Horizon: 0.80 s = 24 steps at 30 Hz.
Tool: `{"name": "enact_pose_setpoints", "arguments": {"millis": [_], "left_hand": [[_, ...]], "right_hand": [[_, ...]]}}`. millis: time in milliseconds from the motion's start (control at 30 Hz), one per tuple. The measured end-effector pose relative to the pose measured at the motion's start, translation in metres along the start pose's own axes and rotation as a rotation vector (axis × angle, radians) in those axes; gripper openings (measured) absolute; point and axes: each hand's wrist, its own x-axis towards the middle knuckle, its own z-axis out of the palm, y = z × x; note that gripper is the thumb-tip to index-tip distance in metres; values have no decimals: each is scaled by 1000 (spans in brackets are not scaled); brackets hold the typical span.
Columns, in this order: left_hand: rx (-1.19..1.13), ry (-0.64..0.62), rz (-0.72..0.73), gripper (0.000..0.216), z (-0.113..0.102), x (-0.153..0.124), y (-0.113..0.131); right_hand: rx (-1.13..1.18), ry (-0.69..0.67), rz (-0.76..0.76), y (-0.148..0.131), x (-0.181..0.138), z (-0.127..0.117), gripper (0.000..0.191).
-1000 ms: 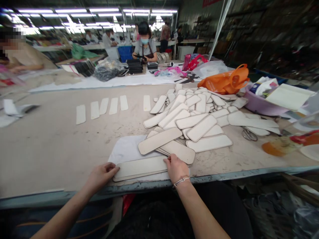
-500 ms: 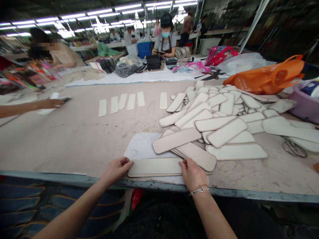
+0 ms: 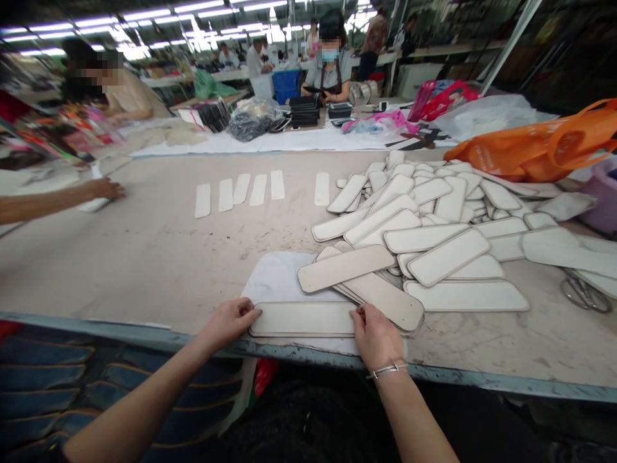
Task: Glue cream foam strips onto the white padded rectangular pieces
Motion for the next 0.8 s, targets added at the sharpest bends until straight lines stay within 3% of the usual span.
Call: {"name": "enact_pose_setpoints", "arguments": {"millis": [800], "left_hand": [[125,-30,34,26,4,5,-3]], "right_hand": [[-22,-80,108,-8,2,-4,14]]}}
